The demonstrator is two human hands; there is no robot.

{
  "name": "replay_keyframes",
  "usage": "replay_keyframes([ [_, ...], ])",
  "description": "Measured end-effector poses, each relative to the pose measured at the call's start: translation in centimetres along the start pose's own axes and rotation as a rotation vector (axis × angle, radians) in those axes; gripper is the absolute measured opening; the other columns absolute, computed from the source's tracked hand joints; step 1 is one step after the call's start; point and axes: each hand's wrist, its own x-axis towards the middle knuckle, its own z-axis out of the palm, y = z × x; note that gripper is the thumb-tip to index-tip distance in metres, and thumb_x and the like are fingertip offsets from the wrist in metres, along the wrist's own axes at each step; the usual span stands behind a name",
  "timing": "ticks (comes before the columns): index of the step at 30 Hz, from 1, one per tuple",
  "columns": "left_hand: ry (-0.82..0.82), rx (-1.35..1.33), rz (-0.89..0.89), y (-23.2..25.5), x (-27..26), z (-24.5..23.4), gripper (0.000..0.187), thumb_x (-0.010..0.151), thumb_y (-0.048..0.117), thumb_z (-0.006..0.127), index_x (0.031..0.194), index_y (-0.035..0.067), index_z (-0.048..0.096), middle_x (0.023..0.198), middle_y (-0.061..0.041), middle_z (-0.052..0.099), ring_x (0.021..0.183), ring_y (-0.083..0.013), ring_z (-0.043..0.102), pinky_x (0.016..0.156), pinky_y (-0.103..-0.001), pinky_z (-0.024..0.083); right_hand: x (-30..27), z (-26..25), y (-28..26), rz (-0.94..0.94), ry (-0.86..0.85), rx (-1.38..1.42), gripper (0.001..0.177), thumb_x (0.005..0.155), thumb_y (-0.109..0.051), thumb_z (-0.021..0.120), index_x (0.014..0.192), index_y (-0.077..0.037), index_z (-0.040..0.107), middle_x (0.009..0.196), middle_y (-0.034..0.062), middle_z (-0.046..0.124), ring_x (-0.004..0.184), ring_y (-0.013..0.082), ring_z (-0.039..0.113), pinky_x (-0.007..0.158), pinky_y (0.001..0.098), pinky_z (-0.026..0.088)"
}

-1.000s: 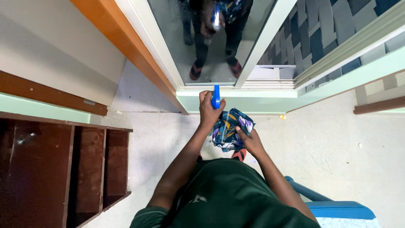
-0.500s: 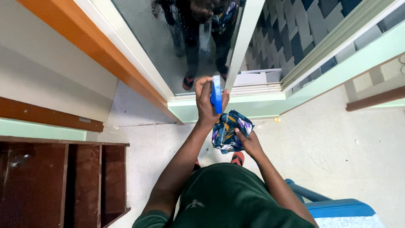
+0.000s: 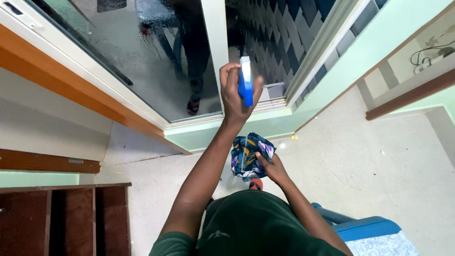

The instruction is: The person sprays a liquid from a bottle onto a glass surface and wipes it with a cloth.

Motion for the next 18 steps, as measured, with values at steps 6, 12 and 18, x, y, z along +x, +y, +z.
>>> replay_keyframes([
  [6, -0.031, -0.061, -0.015, 1.0, -2.1, 3.4, 0.03, 0.091, 0.01, 0.078, 0.107, 0.0, 0.054, 0.119, -0.013, 0.048, 0.092, -0.0193, 0.065, 0.068, -0.029, 0.057, 0.0, -3.2, 1.7, -0.057, -0.009, 0.015, 0.043, 0.099, -0.03, 0.063, 0.13, -0.001, 0.063, 0.112, 0.0076, 0.073, 0.103, 0.0143, 0.066, 0.092, 0.0318, 0.052],
  [12, -0.113, -0.147, -0.028, 2.2, -3.1, 6.6, 0.03, 0.092, 0.011, 0.078, 0.109, -0.002, 0.057, 0.119, -0.014, 0.05, 0.082, -0.0168, 0.065, 0.064, -0.031, 0.054, 0.0, -4.9, 2.5, -0.011, -0.02, 0.065, 0.041, 0.1, -0.031, 0.062, 0.127, 0.0, 0.065, 0.112, 0.0101, 0.074, 0.103, 0.0152, 0.068, 0.092, 0.0325, 0.054],
  [18, -0.121, -0.086, -0.034, 3.1, -3.3, 8.8, 0.04, 0.089, 0.014, 0.08, 0.116, -0.005, 0.057, 0.121, -0.015, 0.05, 0.083, -0.019, 0.062, 0.068, -0.034, 0.052, -0.1, -5.5, 2.5, -0.028, 0.024, 0.103, 0.042, 0.098, -0.028, 0.062, 0.131, -0.001, 0.061, 0.112, 0.0087, 0.073, 0.102, 0.0146, 0.068, 0.091, 0.0325, 0.054],
])
